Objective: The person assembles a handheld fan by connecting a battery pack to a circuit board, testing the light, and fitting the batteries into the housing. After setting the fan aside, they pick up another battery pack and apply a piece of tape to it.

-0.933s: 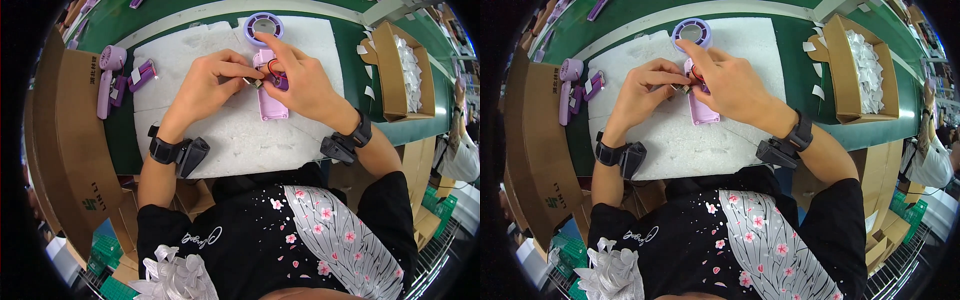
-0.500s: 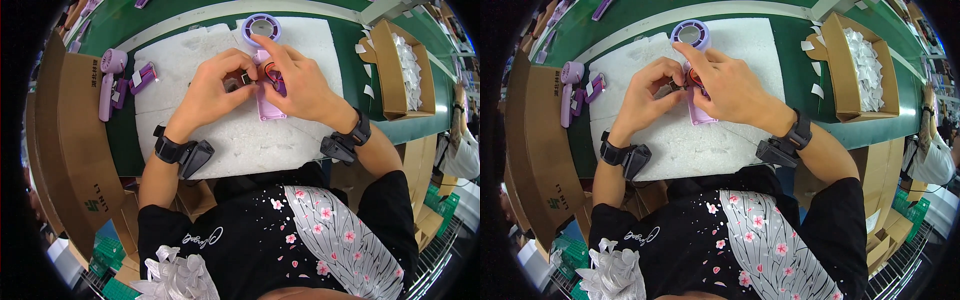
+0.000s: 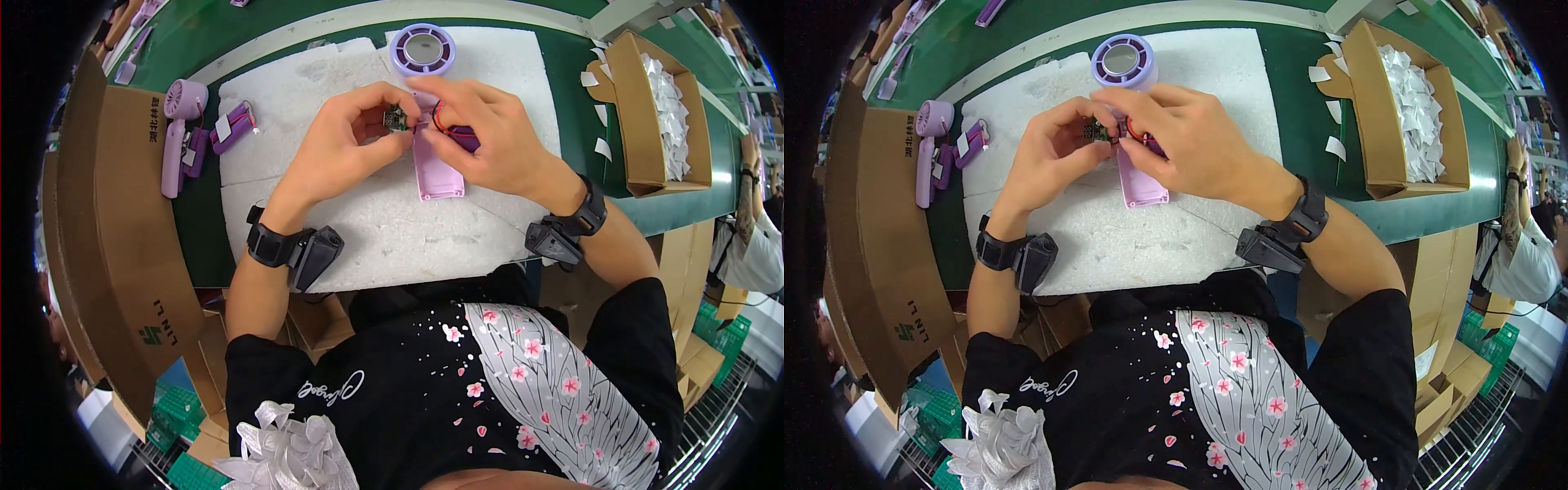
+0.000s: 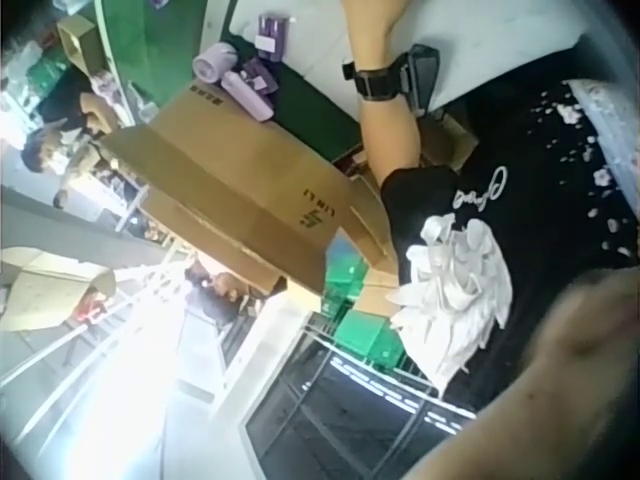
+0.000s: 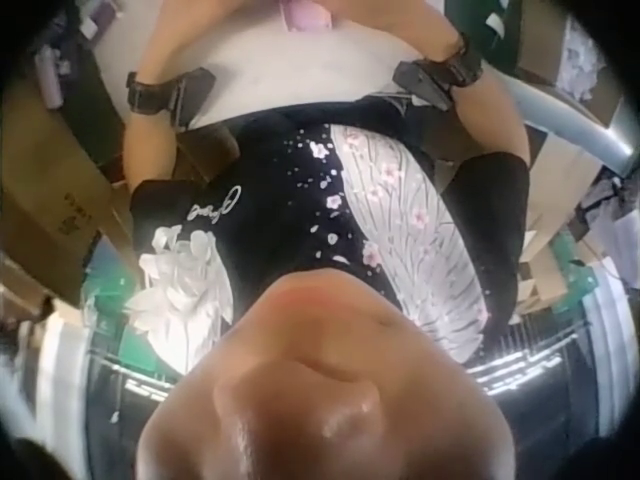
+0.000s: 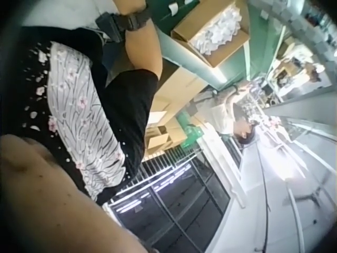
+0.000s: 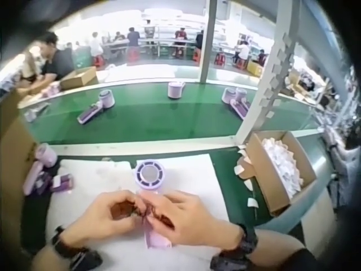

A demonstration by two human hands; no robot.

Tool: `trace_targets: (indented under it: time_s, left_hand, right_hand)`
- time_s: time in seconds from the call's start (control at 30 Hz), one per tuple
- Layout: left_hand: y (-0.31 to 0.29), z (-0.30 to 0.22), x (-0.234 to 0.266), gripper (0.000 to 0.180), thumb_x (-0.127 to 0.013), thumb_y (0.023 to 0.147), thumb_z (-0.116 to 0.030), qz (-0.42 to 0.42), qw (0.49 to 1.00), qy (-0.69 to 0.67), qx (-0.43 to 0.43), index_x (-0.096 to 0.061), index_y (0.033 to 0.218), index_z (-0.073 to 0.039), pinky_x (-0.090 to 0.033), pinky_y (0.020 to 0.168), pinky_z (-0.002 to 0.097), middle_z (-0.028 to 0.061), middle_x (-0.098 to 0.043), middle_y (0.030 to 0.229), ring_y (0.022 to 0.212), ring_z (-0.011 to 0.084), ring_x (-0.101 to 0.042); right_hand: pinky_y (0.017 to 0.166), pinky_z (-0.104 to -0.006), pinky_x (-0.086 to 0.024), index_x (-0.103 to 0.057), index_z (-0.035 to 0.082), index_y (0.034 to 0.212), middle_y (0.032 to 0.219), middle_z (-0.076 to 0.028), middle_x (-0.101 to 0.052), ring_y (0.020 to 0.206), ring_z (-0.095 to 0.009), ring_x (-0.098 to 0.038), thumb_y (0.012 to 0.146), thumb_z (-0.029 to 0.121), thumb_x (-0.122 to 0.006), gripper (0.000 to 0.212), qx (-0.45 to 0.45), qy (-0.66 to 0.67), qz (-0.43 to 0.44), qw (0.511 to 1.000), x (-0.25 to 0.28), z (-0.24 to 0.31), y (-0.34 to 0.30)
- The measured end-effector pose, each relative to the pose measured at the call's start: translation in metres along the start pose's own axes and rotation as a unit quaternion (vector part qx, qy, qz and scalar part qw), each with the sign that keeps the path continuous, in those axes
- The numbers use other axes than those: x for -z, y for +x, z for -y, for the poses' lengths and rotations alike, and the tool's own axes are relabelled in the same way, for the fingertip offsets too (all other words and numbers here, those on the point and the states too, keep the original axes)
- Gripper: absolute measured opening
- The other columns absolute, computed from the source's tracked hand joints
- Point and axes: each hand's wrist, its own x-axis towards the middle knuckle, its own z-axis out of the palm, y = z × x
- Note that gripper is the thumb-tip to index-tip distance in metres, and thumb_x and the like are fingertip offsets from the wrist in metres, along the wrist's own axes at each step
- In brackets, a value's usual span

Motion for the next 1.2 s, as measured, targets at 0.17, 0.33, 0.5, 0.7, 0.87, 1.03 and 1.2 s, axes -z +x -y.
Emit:
trace_targets:
  time_s: [0.17, 0.33, 0.5, 0.7, 0.87, 1.03, 1.2]
  left_hand:
    - [0.002, -0.006, -0.005, 0.024, -0.062, 0.088, -0.004, -0.009, 0.999, -0.031, -0.004, -0.063, 0.112, 0.001, -0.048, 0.081, 0.0236, 0.0037, -0.063, 0.1, 0.088, 0.0084, -0.058]
    - [0.002, 0.004, -0.004, 0.025, -0.064, 0.091, -0.006, 0.006, 0.997, -0.012, -0.074, -0.063, 0.114, 0.0, -0.047, 0.079, 0.0233, 0.003, -0.064, 0.098, 0.086, 0.0083, -0.058]
    - [0.002, 0.003, -0.002, 0.021, -0.068, 0.09, -0.01, -0.01, 0.999, -0.018, -0.027, -0.065, 0.107, 0.0, -0.048, 0.074, 0.0224, 0.0024, -0.065, 0.091, 0.08, 0.0086, -0.059]
    - [0.004, 0.005, 0.003, 0.016, -0.071, 0.089, -0.013, -0.032, 0.998, -0.051, 0.003, -0.064, 0.098, -0.001, -0.048, 0.066, 0.0214, 0.0024, -0.066, 0.084, 0.073, 0.0079, -0.06]
    - [0.004, 0.004, 0.0, 0.017, -0.071, 0.089, -0.017, -0.064, 0.996, -0.058, 0.017, -0.064, 0.094, -0.003, -0.047, 0.062, 0.0215, 0.0023, -0.066, 0.081, 0.069, 0.0076, -0.059]
    - [0.006, 0.005, -0.003, 0.018, -0.07, 0.091, -0.021, -0.085, 0.994, -0.067, 0.014, -0.064, 0.093, -0.004, -0.047, 0.061, 0.0217, 0.0018, -0.065, 0.08, 0.068, 0.0076, -0.058]
    - [0.006, 0.009, -0.003, 0.018, -0.069, 0.091, -0.021, -0.078, 0.995, -0.067, -0.015, -0.063, 0.093, -0.004, -0.047, 0.061, 0.0212, 0.0011, -0.065, 0.08, 0.067, 0.0069, -0.058]
  right_hand:
    - [0.074, -0.0342, -0.051, -0.054, 0.002, 0.122, 0.082, -0.006, -0.064, 0.079, -0.025, -0.061, 0.078, -0.001, -0.067, 0.046, 0.064, 0.004, 0.003, 0.998, -0.002, -0.001, 0.001]
    - [0.078, -0.0361, -0.05, -0.057, 0.001, 0.111, 0.09, -0.007, -0.066, 0.081, -0.027, -0.061, 0.078, -0.001, -0.066, 0.034, 0.049, 0.043, 0.033, 0.997, -0.001, 0.006, 0.001]
    - [0.075, -0.0341, -0.051, -0.059, -0.001, 0.107, 0.092, -0.008, -0.066, 0.08, -0.025, -0.063, 0.079, -0.002, -0.066, 0.028, 0.03, 0.062, 0.026, 0.997, 0.002, 0.006, -0.001]
    - [0.067, -0.0303, -0.051, -0.063, 0.0, 0.102, 0.09, -0.009, -0.066, 0.074, -0.023, -0.063, 0.08, 0.0, -0.069, 0.023, -0.033, 0.047, -0.06, 0.997, -0.001, 0.001, -0.002]
    - [0.063, -0.0296, -0.05, -0.067, 0.002, 0.093, 0.089, -0.009, -0.064, 0.071, -0.022, -0.062, 0.077, 0.003, -0.072, 0.016, -0.05, 0.015, -0.071, 0.996, -0.001, 0.003, 0.001]
    - [0.061, -0.0292, -0.048, -0.067, 0.002, 0.086, 0.085, -0.009, -0.061, 0.069, -0.021, -0.06, 0.076, 0.003, -0.072, 0.011, 0.014, -0.046, -0.095, 0.994, -0.004, 0.0, 0.003]
    - [0.06, -0.0282, -0.047, -0.065, 0.002, 0.081, 0.084, -0.008, -0.059, 0.067, -0.019, -0.058, 0.076, 0.002, -0.072, 0.009, -0.076, 0.004, -0.065, 0.995, -0.005, 0.002, 0.0]
